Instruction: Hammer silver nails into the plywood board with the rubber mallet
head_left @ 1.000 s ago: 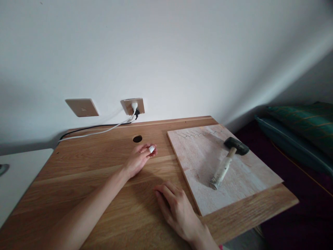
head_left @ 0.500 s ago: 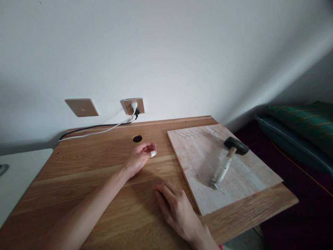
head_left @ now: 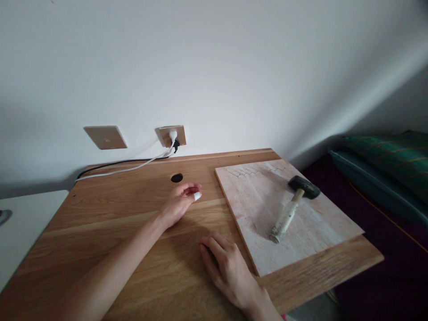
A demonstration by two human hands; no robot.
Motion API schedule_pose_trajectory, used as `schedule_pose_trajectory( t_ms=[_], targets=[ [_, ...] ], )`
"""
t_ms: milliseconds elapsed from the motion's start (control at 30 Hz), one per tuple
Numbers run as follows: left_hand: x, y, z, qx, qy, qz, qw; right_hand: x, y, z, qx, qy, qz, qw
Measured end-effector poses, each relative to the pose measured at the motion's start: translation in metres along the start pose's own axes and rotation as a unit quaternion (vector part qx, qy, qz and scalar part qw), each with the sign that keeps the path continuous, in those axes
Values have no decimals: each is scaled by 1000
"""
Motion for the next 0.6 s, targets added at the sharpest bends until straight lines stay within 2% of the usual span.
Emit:
schedule_pose_trajectory(
  t_ms=[167, 400, 600],
  targets=[
    [-1, -2, 5, 73, 25, 10, 997, 0, 0, 0, 7, -3, 1, 1000],
    [-3, -1, 7, 68, 13, 36, 997, -1, 0, 0, -5, -2, 1, 1000],
    [-4, 1, 9, 85, 24, 19, 996, -1, 1, 1, -2, 2, -3, 1000]
  ],
)
Point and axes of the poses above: each hand's wrist, its own x-axis away from the middle knuckle, its own y-axis out of the back of the hand, z = x × y, the point moved 10 cm from there along -x, towards the middle knuckle, and after that the axes turned 7 degrees about -z, right-handed, at the moved point
